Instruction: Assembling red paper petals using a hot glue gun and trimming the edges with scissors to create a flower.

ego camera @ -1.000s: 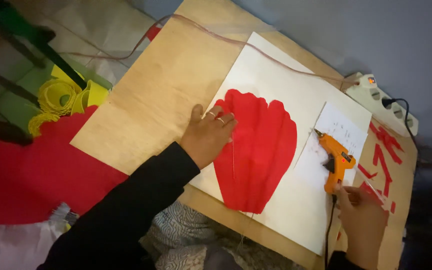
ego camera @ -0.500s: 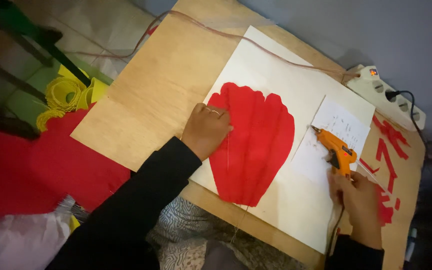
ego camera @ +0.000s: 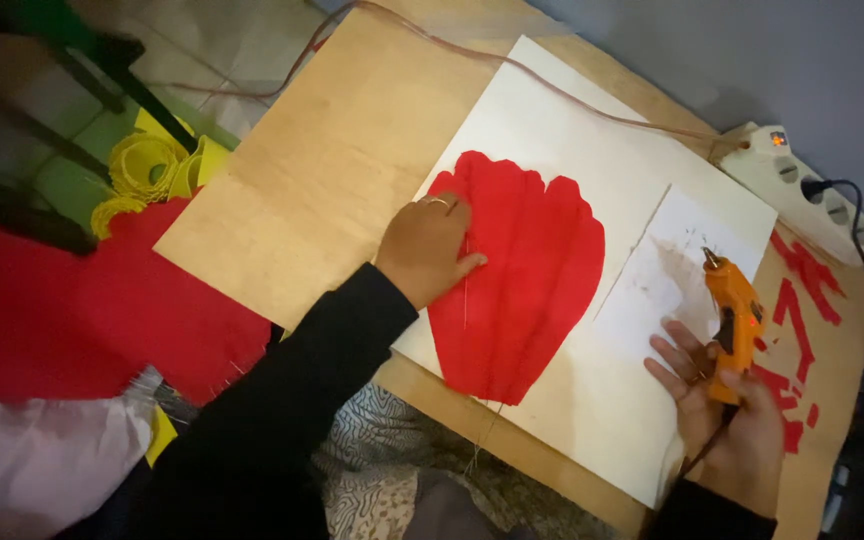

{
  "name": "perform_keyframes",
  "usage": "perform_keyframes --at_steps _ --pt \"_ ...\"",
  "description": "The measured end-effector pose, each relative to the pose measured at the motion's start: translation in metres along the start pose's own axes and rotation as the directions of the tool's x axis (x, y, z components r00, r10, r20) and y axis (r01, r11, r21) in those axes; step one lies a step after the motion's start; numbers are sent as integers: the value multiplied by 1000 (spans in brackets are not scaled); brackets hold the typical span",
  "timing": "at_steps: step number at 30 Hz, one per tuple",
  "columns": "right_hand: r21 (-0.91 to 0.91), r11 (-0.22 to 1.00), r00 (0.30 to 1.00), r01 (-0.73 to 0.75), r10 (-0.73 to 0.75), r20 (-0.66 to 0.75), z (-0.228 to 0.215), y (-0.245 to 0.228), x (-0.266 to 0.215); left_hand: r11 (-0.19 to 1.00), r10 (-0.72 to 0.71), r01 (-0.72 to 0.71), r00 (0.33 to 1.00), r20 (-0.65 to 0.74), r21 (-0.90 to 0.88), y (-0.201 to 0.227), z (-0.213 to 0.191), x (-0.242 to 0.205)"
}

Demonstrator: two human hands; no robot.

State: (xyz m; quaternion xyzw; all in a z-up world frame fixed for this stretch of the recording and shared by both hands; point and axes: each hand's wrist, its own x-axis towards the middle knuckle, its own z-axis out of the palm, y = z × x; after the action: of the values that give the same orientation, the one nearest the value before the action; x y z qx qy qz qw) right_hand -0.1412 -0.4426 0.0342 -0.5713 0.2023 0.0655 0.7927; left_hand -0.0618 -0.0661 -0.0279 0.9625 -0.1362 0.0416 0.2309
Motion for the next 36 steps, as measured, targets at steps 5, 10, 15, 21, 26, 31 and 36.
perform_keyframes --at_steps 5,10,15,21,26,31,36 --pt "36 999 996 24 -27 89 -2 3 -2 999 -49 51 990 -133 10 -2 24 7" --pt "163 985 986 56 -80 148 -20 14 -2 994 25 6 963 -270 113 -12 53 9" --pt "83 986 977 144 -155 143 32 -5 -31 959 172 -88 935 -309 268 -13 40 8" --pt "120 982 962 144 -167 216 21 -7 -36 931 307 -250 931 -198 267 -14 22 8" --pt "175 974 946 143 -187 263 24 -2 -40 966 212 -195 973 -87 168 -19 18 12" --pt "160 978 944 135 -176 280 18 -1 -43 995 -5 8 1000 31 -96 -14 0 18" --pt "144 979 963 146 -175 207 16 2 -50 996 70 -78 986 -149 -45 -22 19 18"
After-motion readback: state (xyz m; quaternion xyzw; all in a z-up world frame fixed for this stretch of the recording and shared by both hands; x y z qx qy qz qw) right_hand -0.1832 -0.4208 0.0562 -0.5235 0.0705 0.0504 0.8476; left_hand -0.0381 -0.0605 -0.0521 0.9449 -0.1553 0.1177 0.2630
